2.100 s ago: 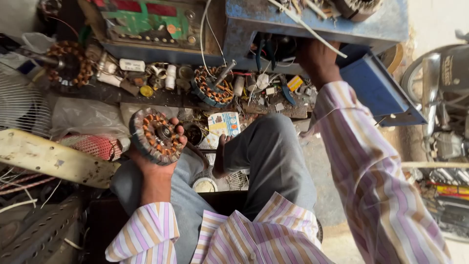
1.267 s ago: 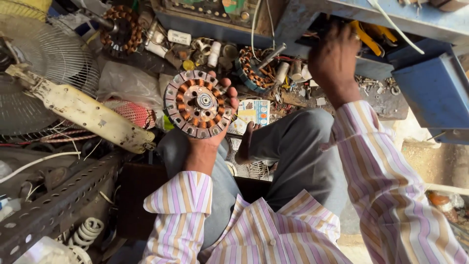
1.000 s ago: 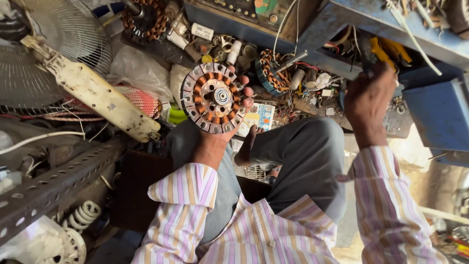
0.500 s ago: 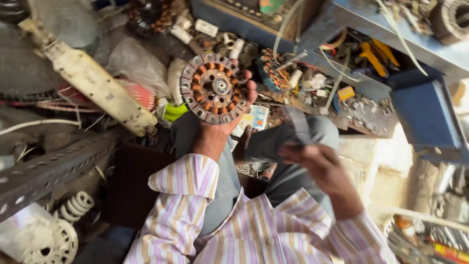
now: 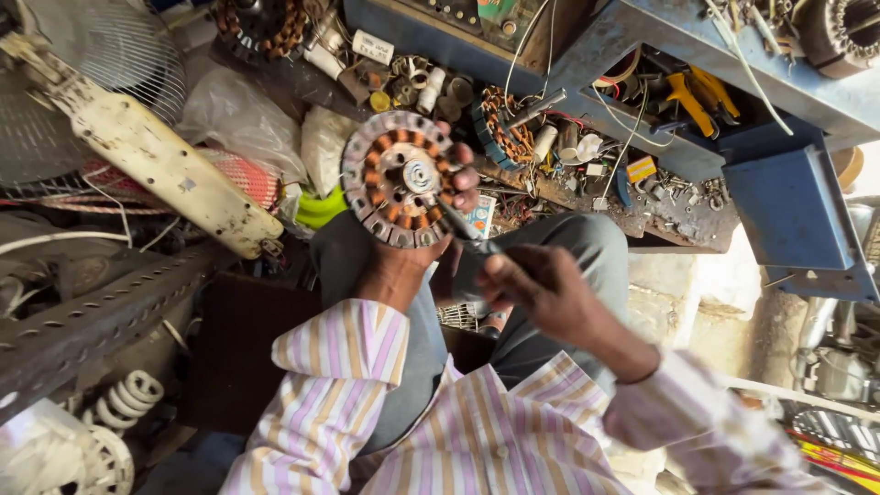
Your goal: The person sits on the floor of a cluttered repair workshop and works on a fan motor. They hold the motor rotor, use a spanner on its central nut, tap and pry at the copper windings, and handle the motor parts by hand while turning them over.
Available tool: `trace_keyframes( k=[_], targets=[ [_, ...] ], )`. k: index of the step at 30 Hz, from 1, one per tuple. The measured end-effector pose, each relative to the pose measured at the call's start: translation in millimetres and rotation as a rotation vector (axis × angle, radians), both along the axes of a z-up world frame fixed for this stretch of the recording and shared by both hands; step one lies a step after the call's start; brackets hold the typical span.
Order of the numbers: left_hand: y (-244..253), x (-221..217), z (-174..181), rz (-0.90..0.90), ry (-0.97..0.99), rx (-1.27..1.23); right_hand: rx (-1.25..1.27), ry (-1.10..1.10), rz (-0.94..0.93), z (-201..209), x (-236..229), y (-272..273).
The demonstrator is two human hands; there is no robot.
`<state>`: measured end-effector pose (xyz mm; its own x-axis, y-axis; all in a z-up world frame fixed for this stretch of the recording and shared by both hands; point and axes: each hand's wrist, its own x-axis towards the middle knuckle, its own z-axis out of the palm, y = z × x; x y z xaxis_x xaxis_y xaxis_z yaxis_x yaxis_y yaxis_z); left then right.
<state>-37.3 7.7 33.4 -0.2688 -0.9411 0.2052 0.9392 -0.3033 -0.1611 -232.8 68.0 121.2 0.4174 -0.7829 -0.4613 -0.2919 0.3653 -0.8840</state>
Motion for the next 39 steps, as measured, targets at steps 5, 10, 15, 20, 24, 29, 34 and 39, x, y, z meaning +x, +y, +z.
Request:
trace_keyframes(
  k=[5,10,15,20,24,29,34,39],
  targets=[
    [16.3,13.6,-19.4,-0.026,0.043,-0.034,0.208,-0.235,-0.055,-44.9,25.8,21.2],
    [13.3,26.9,4.5,-0.156,0.172,-0.348,0.648,-1.119,0.156,-122.8,47.3,35.5],
    [3.1,69.0,-60.2,0.228,-0.672,0.433,0.285,-0.343,-0.034,-71.6,23.2,6.6],
    [5.3,106.6,-77.6,0.413,-0.568,0.38,-0.429,0.588,0.176,-145.6,-5.7,1.7],
    [-2.3,109.4,-60.2,0.193,-0.059,0.551,-0.746,0.983,0.613,-249.3,-22.9,1.1],
    [0.4,119.3,-90.3,0.325,-0.216,0.327,-0.487,1.131,0.509,-297.6,21.2,-57.7],
    [-1.1,113.2,-84.6,0.365,-0.259,0.277,-0.333,1.218,0.625,-344.3,45.0,-80.9],
    [-8.9,102.3,-70.4,0.174,-0.207,0.15,-0.102,0.822,0.372,-250.1,27.2,-78.2]
  ],
)
